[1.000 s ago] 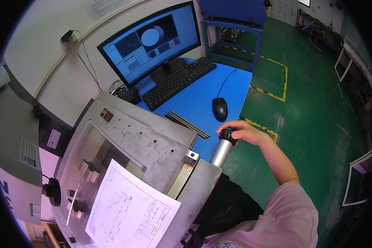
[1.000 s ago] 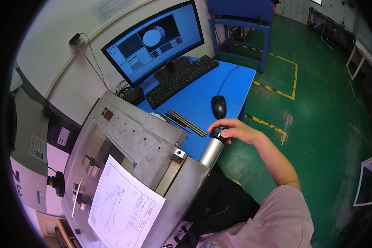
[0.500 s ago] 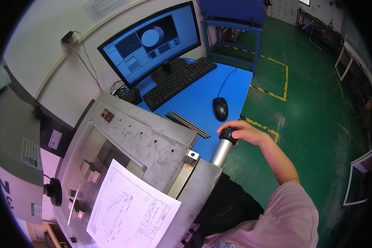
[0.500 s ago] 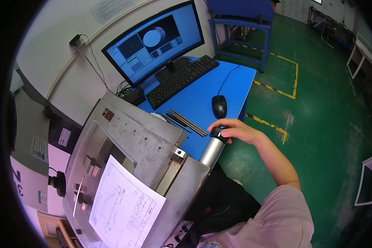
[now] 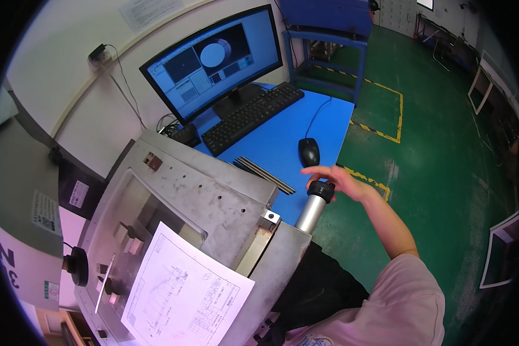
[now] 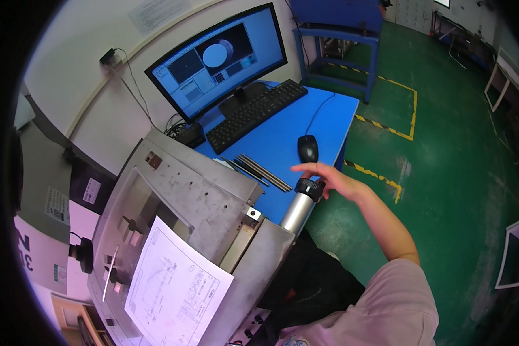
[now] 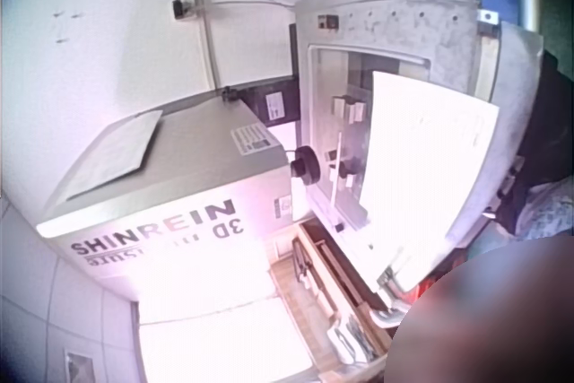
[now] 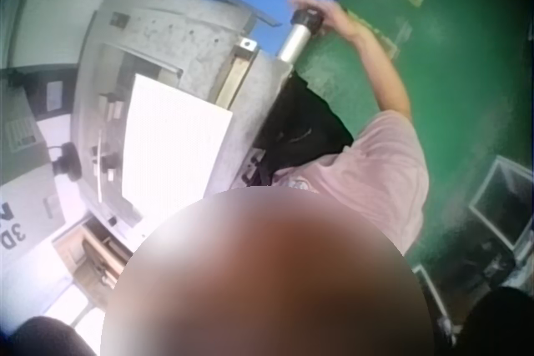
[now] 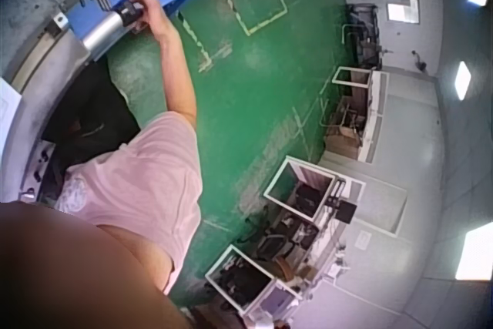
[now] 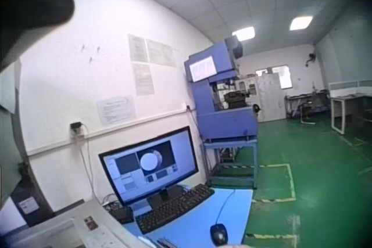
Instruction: Measure mechanical components using a 3D coordinate measuring machine while referencing a technical drawing.
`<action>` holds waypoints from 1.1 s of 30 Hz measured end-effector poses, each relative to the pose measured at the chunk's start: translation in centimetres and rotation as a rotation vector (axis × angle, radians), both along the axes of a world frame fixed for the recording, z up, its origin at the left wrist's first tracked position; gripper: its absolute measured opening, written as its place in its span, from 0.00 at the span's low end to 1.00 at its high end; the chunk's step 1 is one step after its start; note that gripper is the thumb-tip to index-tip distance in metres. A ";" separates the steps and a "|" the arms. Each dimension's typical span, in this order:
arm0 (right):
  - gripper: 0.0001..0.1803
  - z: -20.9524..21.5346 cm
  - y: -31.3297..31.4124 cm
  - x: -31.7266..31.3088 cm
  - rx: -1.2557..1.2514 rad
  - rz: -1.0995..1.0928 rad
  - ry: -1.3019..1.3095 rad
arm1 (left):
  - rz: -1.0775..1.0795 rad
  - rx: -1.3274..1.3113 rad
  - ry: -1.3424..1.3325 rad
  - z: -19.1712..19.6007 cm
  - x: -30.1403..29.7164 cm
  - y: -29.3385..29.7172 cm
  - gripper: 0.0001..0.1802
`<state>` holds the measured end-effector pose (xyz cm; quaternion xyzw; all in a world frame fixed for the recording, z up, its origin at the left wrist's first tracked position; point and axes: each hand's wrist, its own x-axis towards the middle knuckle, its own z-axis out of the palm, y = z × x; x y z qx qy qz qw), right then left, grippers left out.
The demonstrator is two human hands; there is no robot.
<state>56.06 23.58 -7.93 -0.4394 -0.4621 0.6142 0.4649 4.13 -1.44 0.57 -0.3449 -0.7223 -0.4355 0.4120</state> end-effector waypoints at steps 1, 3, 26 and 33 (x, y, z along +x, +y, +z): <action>0.25 -0.5 0.9 0.3 0.004 0.003 0.004 | -0.019 0.037 -0.120 0.2 0.8 0.8 0.26; 0.29 -3.4 3.8 1.2 0.015 -0.299 -0.094 | -0.423 0.057 -0.155 1.6 4.9 4.4 0.26; 0.28 -10.3 10.1 -2.1 0.363 -1.031 -1.385 | -0.252 -0.267 0.124 -3.5 0.4 5.2 0.23; 0.28 -10.3 10.1 -2.1 0.371 -1.012 -1.372 | -0.246 -0.260 0.121 -3.8 0.7 5.6 0.22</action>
